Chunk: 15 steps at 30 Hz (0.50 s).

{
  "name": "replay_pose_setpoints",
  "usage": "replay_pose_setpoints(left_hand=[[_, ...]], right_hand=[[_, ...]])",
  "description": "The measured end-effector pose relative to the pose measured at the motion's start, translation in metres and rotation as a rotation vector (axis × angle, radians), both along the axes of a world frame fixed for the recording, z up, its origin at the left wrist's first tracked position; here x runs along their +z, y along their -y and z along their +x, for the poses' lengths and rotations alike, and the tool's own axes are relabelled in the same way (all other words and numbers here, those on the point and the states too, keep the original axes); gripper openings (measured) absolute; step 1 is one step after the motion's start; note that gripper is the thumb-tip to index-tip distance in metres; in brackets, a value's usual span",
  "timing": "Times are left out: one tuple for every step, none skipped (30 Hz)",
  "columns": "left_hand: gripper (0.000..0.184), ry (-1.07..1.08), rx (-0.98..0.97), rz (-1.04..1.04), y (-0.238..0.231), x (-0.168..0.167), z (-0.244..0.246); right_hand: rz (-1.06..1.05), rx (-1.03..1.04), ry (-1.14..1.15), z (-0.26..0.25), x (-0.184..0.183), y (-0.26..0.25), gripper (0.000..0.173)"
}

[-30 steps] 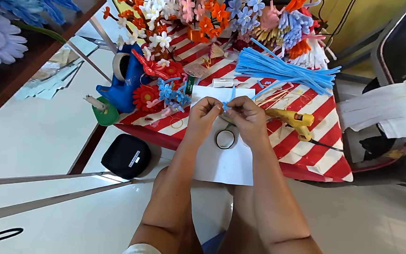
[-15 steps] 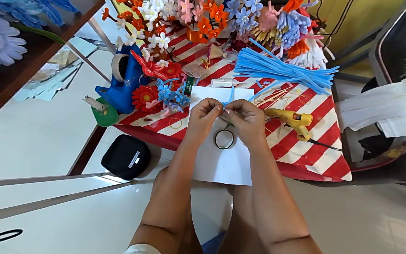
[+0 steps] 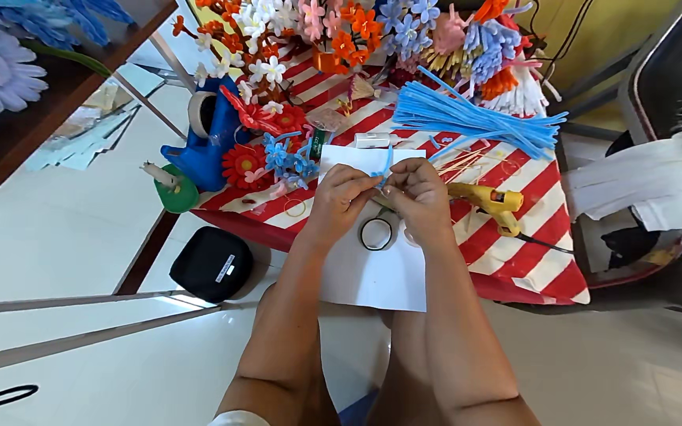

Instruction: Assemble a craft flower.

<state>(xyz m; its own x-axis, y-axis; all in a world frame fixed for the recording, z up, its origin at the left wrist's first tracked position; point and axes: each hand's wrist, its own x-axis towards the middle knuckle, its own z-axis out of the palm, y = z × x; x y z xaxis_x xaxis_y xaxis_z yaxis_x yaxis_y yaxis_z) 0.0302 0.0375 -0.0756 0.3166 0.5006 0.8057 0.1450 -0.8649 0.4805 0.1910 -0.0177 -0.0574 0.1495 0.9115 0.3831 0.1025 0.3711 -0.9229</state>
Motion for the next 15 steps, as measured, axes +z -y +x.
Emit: replay_pose_setpoints(left_hand=[[0.01, -0.006, 0.007, 0.001, 0.0, 0.0001, -0.0001], [0.01, -0.012, 0.011, 0.0, 0.0001, 0.0, -0.0002], [0.009, -0.015, 0.013, -0.002, 0.0001, -0.0001, -0.0004], [0.009, -0.017, 0.014, -0.005, 0.0001, -0.0003, -0.0002], [0.008, -0.018, 0.013, -0.011, 0.0001, -0.0005, 0.0], [0.008, -0.022, 0.01, -0.019, 0.0001, -0.0006, 0.0002], [0.008, -0.03, 0.007, -0.025, 0.0001, -0.0008, 0.0002], [0.008, -0.043, 0.007, -0.028, 0.0, -0.001, 0.0], [0.009, -0.057, 0.01, -0.026, -0.0004, -0.0012, -0.0002], [0.009, -0.071, 0.016, -0.023, -0.0009, -0.0014, -0.0004], [0.01, -0.085, 0.026, -0.02, -0.0013, -0.0016, -0.0005], [0.01, -0.097, 0.036, -0.023, -0.0012, -0.0017, -0.0004], [0.01, -0.104, 0.043, -0.028, -0.0008, -0.0018, -0.0001], [0.011, -0.106, 0.047, -0.035, -0.0004, -0.0019, 0.0003], [0.011, -0.106, 0.048, -0.038, -0.0002, -0.0017, 0.0005]], right_hand=[[-0.003, 0.001, 0.006, 0.0003, 0.0002, -0.0002, 0.033], [-0.003, 0.001, 0.01, 0.0005, 0.0, -0.0003, 0.033], [-0.003, 0.001, 0.013, 0.0004, -0.0002, -0.0004, 0.033], [-0.005, 0.002, 0.016, 0.0004, -0.0002, -0.0004, 0.033], [-0.009, 0.005, 0.019, 0.0005, -0.0002, -0.0003, 0.033], [-0.013, 0.009, 0.02, 0.0006, -0.0003, -0.0002, 0.032], [-0.014, 0.01, 0.019, 0.0007, -0.0006, -0.0001, 0.033], [-0.012, 0.01, 0.017, 0.0008, -0.001, -0.0001, 0.033], [-0.01, 0.012, 0.018, 0.0009, -0.0013, -0.0002, 0.033], [-0.008, 0.014, 0.019, 0.0009, -0.0015, -0.0003, 0.033], [-0.006, 0.016, 0.02, 0.0007, -0.0016, -0.0005, 0.033], [-0.007, 0.016, 0.026, 0.0006, -0.0018, -0.0007, 0.032], [-0.007, 0.013, 0.04, 0.0005, -0.0019, -0.0009, 0.03], [-0.006, 0.007, 0.066, 0.0008, -0.0018, -0.0009, 0.027], [0.002, -0.007, 0.103, 0.0012, -0.0017, -0.0008, 0.024]])
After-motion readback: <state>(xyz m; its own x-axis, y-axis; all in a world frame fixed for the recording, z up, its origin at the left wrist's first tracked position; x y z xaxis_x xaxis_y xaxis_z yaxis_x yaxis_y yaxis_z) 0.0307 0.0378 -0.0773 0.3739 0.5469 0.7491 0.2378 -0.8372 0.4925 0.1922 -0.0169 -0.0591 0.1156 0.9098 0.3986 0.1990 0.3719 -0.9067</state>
